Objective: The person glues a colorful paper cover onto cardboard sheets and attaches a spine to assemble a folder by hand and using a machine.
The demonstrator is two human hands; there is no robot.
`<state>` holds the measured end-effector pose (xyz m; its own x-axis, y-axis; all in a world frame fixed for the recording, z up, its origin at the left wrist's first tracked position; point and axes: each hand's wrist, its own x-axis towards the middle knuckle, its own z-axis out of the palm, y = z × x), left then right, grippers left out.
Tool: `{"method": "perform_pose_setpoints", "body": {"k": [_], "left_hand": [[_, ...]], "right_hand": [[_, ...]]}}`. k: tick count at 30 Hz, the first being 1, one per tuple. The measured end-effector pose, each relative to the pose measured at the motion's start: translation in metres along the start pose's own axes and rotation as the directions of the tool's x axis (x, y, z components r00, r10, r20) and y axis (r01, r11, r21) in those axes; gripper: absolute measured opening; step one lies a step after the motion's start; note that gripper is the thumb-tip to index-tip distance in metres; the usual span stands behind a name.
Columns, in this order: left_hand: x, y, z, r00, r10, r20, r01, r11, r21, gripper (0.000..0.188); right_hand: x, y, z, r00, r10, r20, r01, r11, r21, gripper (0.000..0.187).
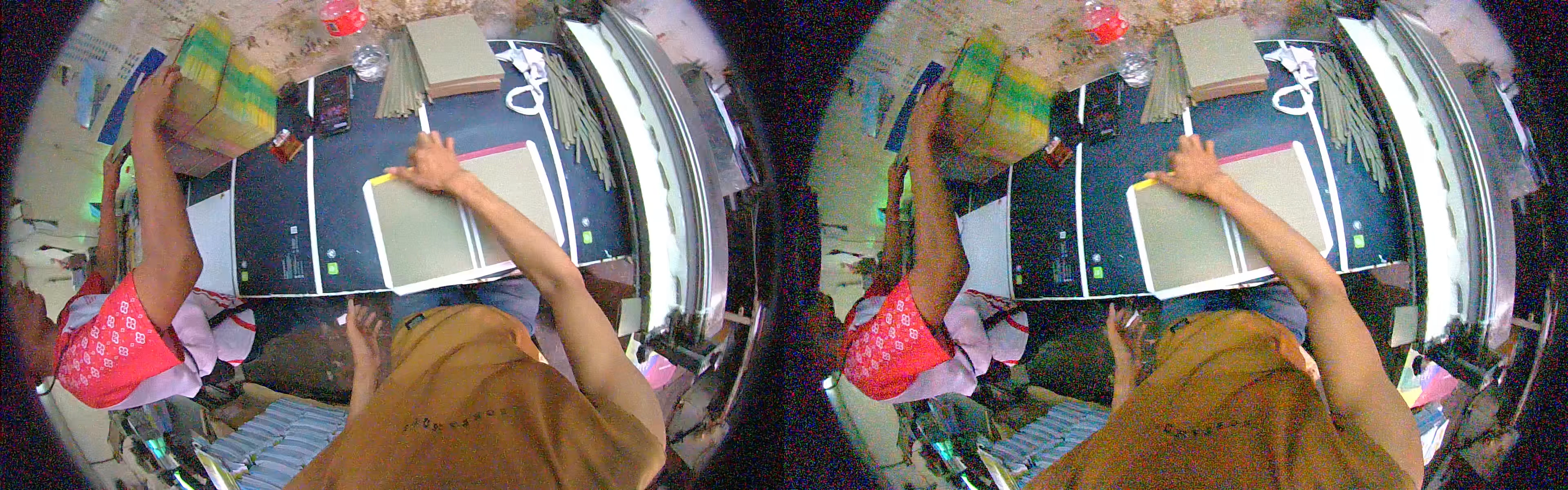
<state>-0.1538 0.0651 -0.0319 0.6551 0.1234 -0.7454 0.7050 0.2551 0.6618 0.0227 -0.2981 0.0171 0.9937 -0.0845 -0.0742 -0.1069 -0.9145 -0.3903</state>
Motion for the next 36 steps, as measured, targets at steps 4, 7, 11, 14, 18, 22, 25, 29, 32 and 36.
{"method": "perform_pose_setpoints", "body": {"k": [4,7,11,14,18,22,25,29,32,36], "left_hand": [[0.006,0.009,0.039,0.902,-0.209,0.378,0.137,0.968,0.209,0.06],[0.008,0.026,0.054,0.843,-0.301,0.445,0.198,0.944,0.264,0.039],[-0.006,0.071,0.063,0.807,-0.247,0.537,0.154,0.965,0.212,0.027],[0.041,0.082,0.083,0.813,-0.143,0.565,-0.033,0.956,0.29,0.033],[0.056,0.096,0.096,0.875,0.002,0.484,-0.285,0.81,0.512,0.037],[0.092,0.144,0.05,0.906,-0.003,0.423,-0.235,0.828,0.509,0.049],[0.059,0.164,0.043,0.93,0.279,0.239,-0.364,0.783,0.504,0.039],[0.077,0.186,0.015,0.846,0.495,0.195,-0.46,0.496,0.736,0.035],[0.034,0.181,0.024,0.693,0.661,0.289,-0.587,0.284,0.758,0.035],[0.011,0.168,0.041,0.585,0.712,0.389,-0.652,0.127,0.748,0.036]], "right_hand": [[-0.036,-0.015,-0.009,0.964,-0.049,-0.26,0.065,0.996,0.053,0.06],[-0.098,-0.021,-0.034,0.825,-0.038,-0.564,0.207,0.949,0.239,0.042],[-0.246,-0.017,-0.065,0.751,0.057,-0.658,0.252,0.896,0.366,0.022],[-0.39,0.015,-0.024,0.742,0.354,-0.569,0.0,0.849,0.529,0.014],[-0.584,0.058,0.032,0.303,0.925,-0.228,-0.759,0.379,0.53,0.023],[-0.73,0.166,0.056,-0.027,0.932,-0.362,-0.935,0.105,0.34,0.065],[-0.781,0.231,0.075,0.012,0.929,-0.371,-0.987,0.071,0.145,0.089],[-0.784,0.26,0.08,-0.072,0.956,-0.286,-0.997,-0.058,0.056,0.095],[-0.761,0.254,0.061,-0.113,0.975,-0.192,-0.985,-0.084,0.154,0.082],[-0.785,0.261,0.053,0.041,0.98,-0.197,-0.938,0.106,0.33,0.069]]}}
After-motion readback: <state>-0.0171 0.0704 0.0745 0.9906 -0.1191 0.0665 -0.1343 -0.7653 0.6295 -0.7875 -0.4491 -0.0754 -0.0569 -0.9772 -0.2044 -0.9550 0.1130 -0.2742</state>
